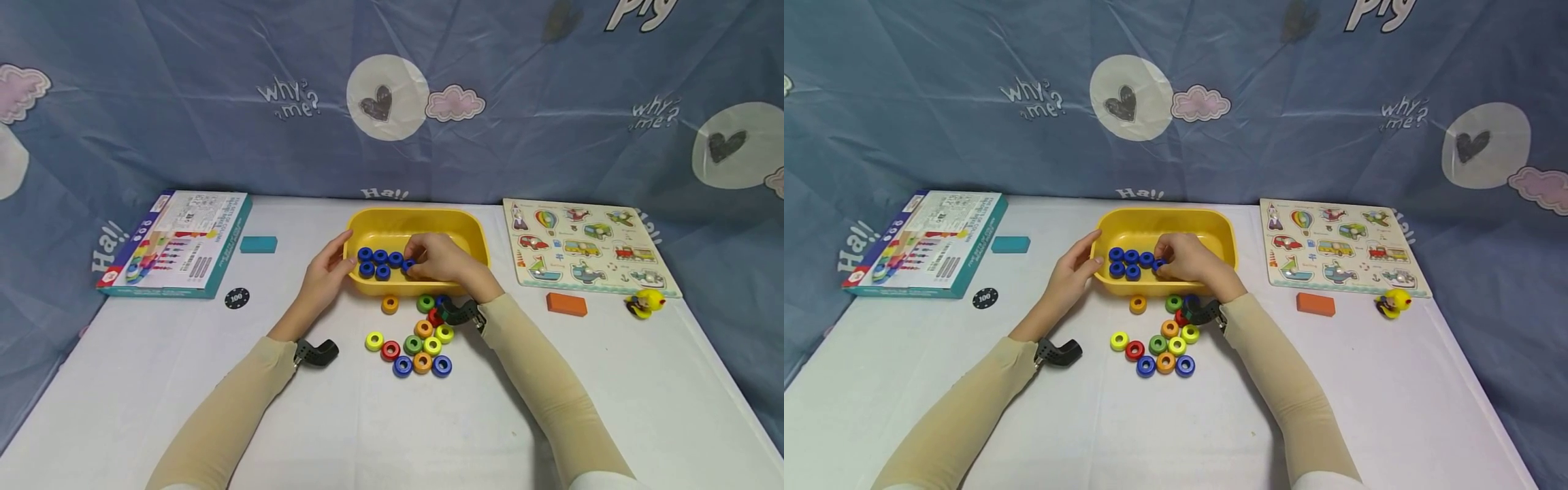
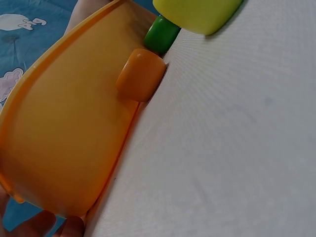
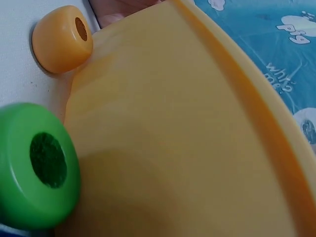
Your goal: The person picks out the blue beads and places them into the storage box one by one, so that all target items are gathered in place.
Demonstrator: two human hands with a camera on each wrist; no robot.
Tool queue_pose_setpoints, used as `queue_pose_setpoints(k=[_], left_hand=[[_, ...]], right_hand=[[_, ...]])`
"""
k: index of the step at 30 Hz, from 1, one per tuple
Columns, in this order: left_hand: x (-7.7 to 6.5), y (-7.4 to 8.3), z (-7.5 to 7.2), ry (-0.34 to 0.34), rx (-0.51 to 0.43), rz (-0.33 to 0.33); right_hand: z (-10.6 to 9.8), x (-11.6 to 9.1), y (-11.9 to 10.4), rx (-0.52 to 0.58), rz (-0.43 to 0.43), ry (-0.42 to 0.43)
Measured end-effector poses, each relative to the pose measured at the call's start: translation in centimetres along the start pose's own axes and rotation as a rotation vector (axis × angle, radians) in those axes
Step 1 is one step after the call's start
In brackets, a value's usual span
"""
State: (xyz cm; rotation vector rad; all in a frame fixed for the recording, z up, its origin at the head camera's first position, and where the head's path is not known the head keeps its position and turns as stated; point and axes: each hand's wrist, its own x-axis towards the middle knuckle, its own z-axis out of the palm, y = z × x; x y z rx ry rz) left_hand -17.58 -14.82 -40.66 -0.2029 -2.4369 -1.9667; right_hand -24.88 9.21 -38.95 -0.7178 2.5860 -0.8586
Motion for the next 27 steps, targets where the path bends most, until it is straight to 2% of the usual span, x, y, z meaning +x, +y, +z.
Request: queue_pose_setpoints(k=[6,10,15,20,23,27], left_hand=[[0.0,0.1,-0.1,0.003,0.010,0.008],[-0.1,0.1,-0.1,0.003,0.008,0.004],[-0.2,0.1,0.0,0.008,0.021,-0.005],[-0.2,0.2,0.0,0.017,0.025,-0.008],[-0.2,0.3,0.0,0.015,0.021,-0.010],[-0.1,0.3,0.2,0.015,0.020,-0.006]], right_hand=[[-0.1,0.1,-0.1,0.001,0.003,-0.001],[-1.0,-0.7,-0.1,-0.021,-0.036,0.027],[-3.0,-3.5,-0.2,0.018,-0.122,0.099],[-3.2,-7.1,0.3,0.000,-0.183,0.140],[-2.7,-9.1,0.7,-0.042,-0.247,0.236],[-2.0,-11.2,1.0,-0.081,-0.391,0.458]])
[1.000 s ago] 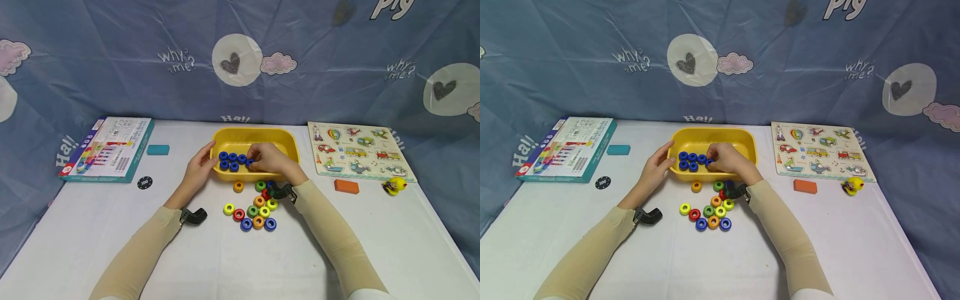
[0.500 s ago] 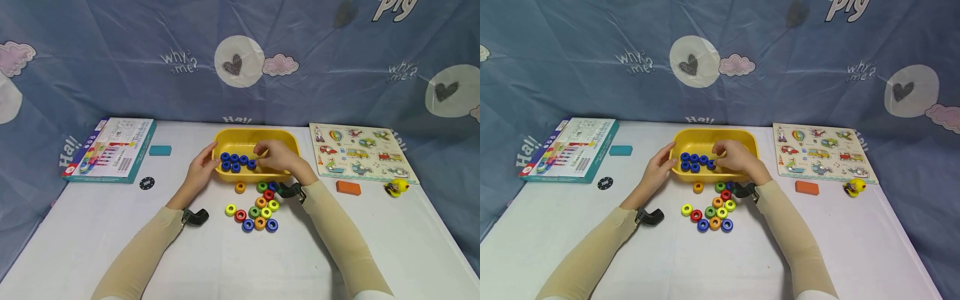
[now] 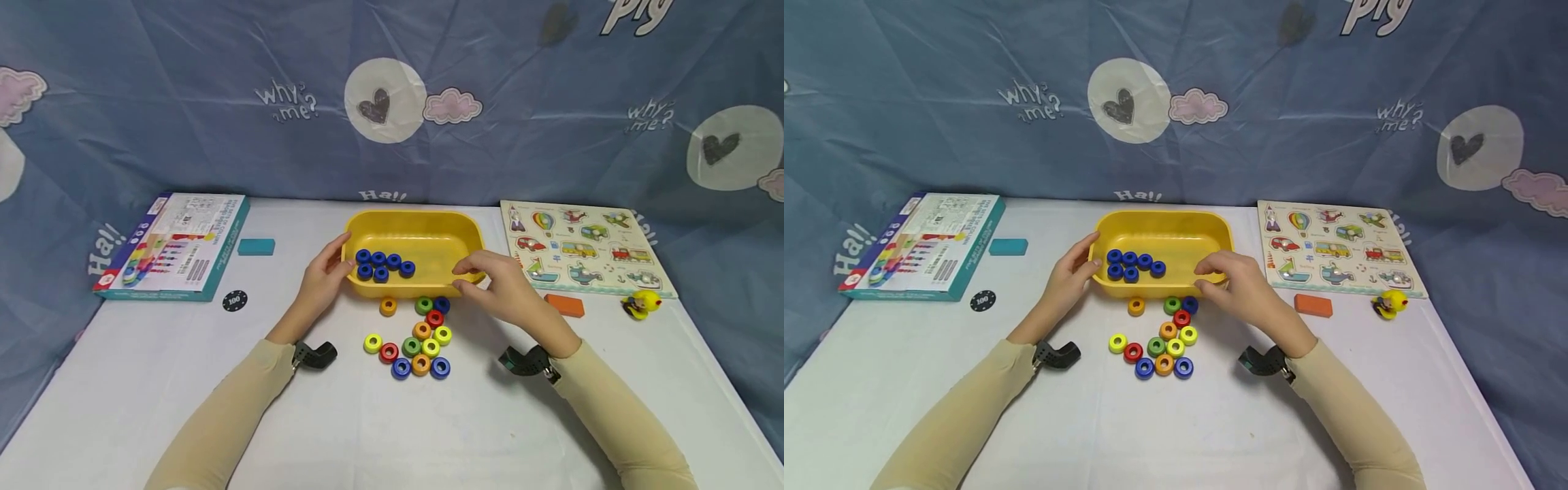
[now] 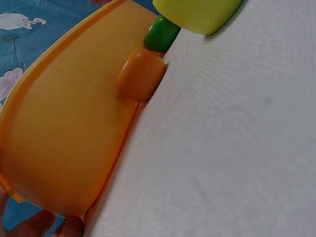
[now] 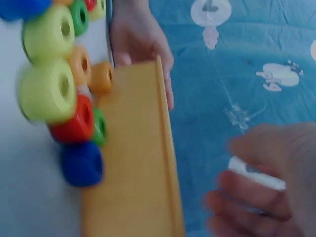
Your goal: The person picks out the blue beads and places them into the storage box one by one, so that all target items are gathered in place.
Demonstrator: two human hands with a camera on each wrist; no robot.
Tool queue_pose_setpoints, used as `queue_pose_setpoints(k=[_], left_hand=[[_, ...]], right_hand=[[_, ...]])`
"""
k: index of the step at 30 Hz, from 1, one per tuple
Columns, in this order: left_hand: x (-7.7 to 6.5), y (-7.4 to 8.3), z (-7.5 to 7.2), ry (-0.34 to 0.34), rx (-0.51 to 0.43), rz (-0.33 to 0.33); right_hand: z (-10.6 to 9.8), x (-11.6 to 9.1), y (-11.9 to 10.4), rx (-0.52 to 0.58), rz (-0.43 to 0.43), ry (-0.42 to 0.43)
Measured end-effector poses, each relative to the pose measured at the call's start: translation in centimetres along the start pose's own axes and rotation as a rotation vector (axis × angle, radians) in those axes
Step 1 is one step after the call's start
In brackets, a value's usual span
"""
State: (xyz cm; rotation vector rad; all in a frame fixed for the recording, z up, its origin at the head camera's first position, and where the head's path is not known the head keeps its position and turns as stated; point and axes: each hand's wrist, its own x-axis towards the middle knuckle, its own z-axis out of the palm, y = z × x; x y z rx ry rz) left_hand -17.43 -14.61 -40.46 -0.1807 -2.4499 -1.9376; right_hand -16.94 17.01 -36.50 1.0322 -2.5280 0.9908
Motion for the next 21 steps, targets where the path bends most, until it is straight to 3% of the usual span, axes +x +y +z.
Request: queue_pose_setpoints(k=[3,5,9,12,21], left_hand=[[0.0,-0.1,0.0,-0.005,-0.003,0.008],[0.1,-0.2,-0.1,-0.006,-0.008,0.013],[0.1,-0.3,0.0,-0.008,-0.017,0.010],[0.1,-0.3,0.0,-0.008,-0.020,0.002],[0.0,-0.3,-0.2,-0.016,-0.037,0.025]], right_hand=[[0.1,-1.2,-0.3,0.000,-0.070,0.045],[0.4,-1.7,-0.3,0.011,-0.053,-0.041],[1.3,-2.2,-0.2,-0.031,0.057,-0.296],[2.1,-2.3,0.0,-0.105,0.089,-0.395],[3.3,-2.4,-0.3,-0.216,0.067,-0.383]])
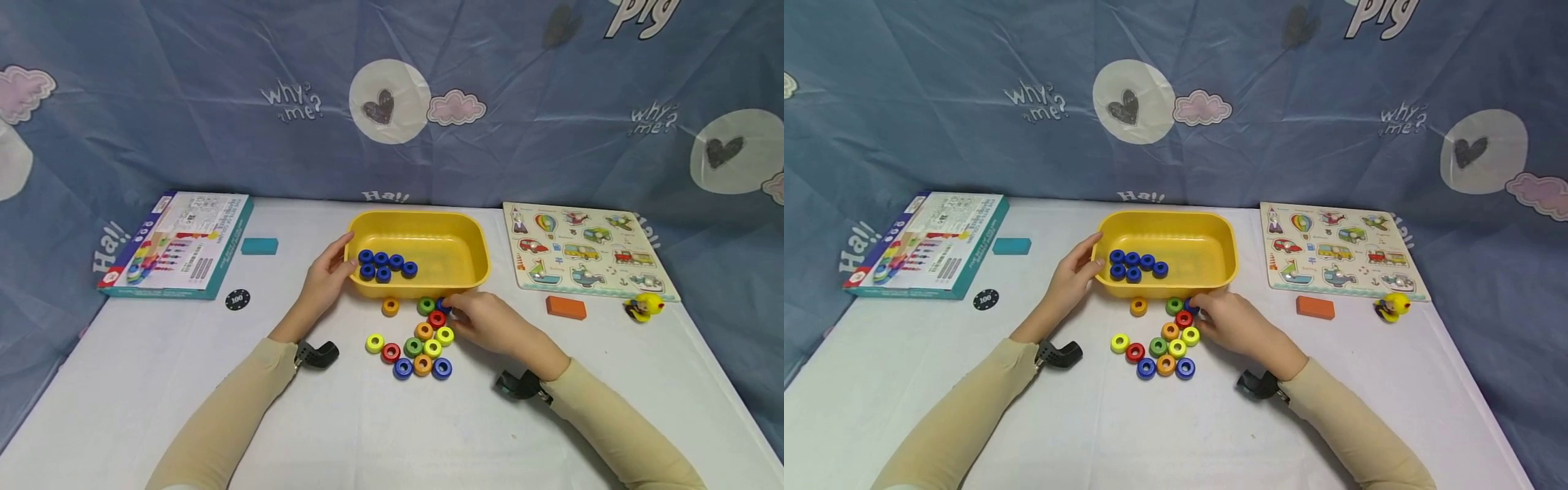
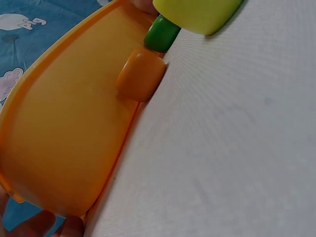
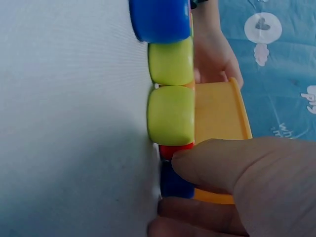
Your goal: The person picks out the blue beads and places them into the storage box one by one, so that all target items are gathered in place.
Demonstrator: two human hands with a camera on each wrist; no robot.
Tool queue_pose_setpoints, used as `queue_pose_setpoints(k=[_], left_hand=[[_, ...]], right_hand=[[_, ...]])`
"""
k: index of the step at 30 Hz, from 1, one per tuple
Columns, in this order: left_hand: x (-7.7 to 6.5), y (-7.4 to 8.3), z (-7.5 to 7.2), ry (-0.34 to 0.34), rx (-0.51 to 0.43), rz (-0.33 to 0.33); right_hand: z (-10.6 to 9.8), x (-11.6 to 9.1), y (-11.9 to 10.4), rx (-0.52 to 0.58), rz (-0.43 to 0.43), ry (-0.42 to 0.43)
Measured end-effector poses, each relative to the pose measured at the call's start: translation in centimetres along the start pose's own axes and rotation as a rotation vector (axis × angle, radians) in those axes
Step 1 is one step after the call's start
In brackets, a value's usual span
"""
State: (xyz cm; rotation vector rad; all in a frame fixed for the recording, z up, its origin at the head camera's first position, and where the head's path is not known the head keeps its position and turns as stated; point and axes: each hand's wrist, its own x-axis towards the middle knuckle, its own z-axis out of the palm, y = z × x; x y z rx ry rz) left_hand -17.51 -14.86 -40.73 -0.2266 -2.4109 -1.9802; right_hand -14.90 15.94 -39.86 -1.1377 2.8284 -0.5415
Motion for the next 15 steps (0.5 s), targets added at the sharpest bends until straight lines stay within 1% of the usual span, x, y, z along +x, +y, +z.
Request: queue_pose_setpoints(k=[6,15], left_hand=[[0.00,0.10,-0.01,-0.003,-0.001,-0.008],[0.03,0.03,0.03,-0.006,-0.003,-0.009]], right_hand=[[0.20,-0.02,-0.19,-0.001,0.027,0.025],[0.28,-0.15,-0.02,-0.002,0.012,0.063]])
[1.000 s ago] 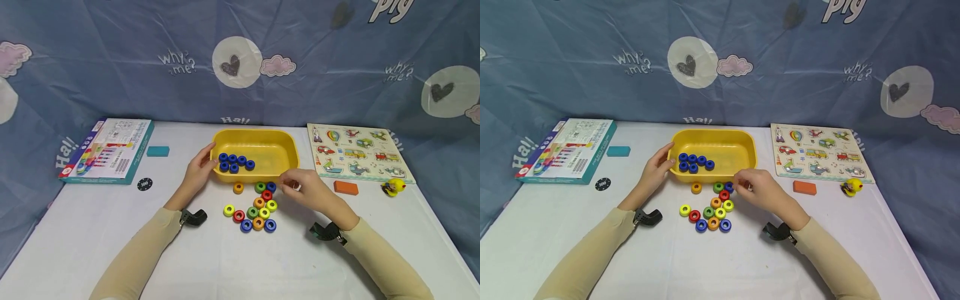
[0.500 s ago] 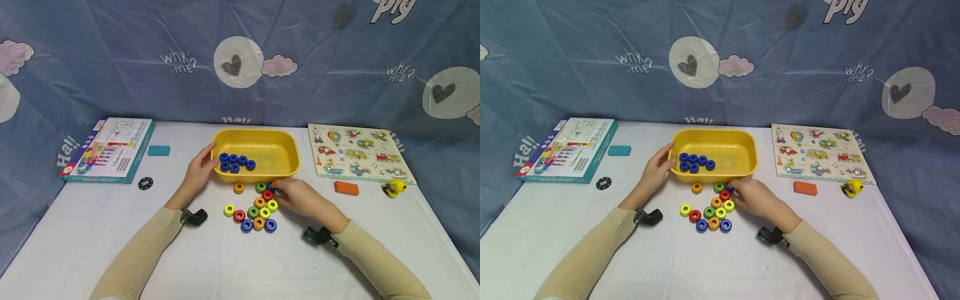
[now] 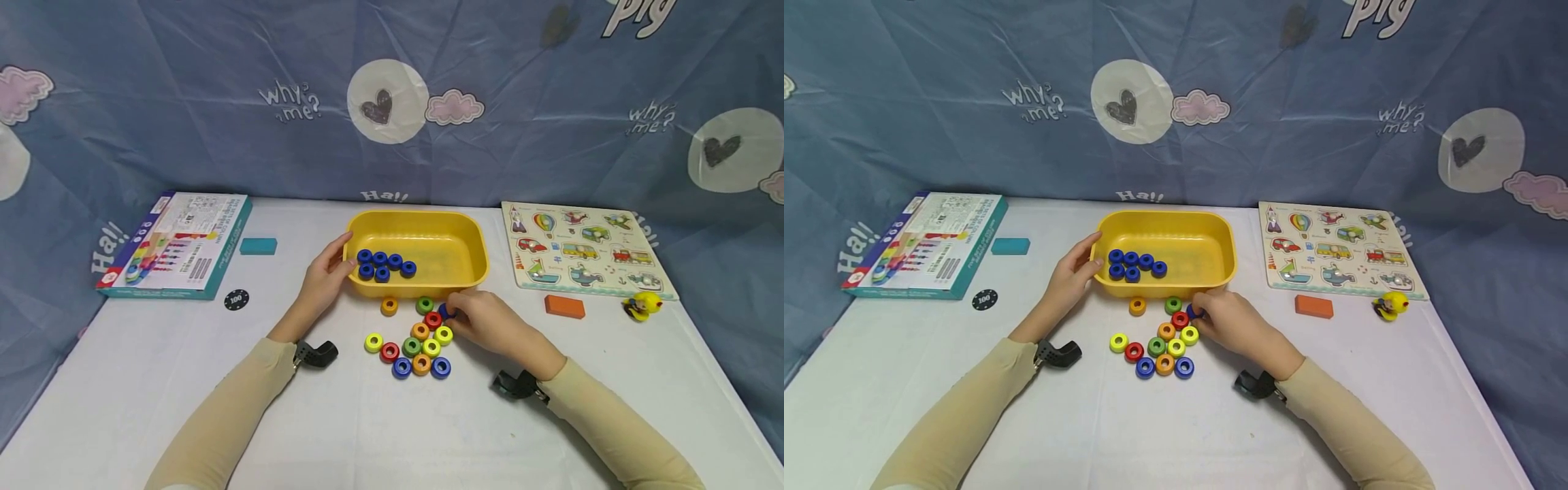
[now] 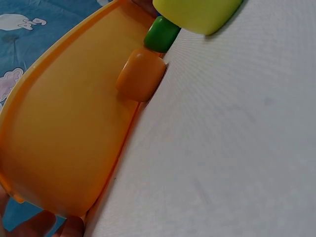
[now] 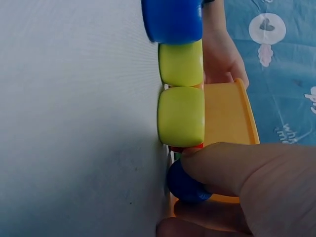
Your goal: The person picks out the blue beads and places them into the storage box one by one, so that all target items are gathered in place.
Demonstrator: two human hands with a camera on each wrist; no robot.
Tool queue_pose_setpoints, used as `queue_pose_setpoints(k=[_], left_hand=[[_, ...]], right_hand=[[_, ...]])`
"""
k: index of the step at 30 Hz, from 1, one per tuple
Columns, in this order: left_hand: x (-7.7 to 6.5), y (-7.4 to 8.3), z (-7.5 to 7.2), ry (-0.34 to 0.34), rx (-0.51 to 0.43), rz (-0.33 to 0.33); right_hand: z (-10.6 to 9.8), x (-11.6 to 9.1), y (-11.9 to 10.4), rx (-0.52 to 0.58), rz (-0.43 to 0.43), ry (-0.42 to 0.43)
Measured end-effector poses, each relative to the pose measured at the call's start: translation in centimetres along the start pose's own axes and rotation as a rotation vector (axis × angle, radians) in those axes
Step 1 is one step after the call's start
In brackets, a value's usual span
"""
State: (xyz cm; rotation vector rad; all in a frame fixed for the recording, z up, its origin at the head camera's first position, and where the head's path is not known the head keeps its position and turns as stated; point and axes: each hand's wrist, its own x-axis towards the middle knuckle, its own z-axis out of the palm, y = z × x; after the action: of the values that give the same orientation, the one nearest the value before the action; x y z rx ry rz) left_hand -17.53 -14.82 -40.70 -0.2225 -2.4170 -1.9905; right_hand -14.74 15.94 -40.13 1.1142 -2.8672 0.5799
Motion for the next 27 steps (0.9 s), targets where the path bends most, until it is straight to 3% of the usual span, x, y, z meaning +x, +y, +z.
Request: queue_pose_setpoints(k=[6,13,20,27], left_hand=[[0.0,0.1,0.1,0.003,0.011,0.003],[-0.1,0.3,0.1,0.014,0.030,0.004],[-0.1,0.0,0.3,-0.003,0.025,0.002],[0.0,0.0,0.1,0.009,0.023,-0.003]], right_hand=[[-0.3,-0.1,-0.1,-0.001,-0.028,0.014],[-3.2,0.8,-1.4,0.077,-0.086,0.065],[-5.1,4.3,-1.2,0.147,-0.091,0.116],[-4.4,9.4,0.5,0.277,0.019,0.110]])
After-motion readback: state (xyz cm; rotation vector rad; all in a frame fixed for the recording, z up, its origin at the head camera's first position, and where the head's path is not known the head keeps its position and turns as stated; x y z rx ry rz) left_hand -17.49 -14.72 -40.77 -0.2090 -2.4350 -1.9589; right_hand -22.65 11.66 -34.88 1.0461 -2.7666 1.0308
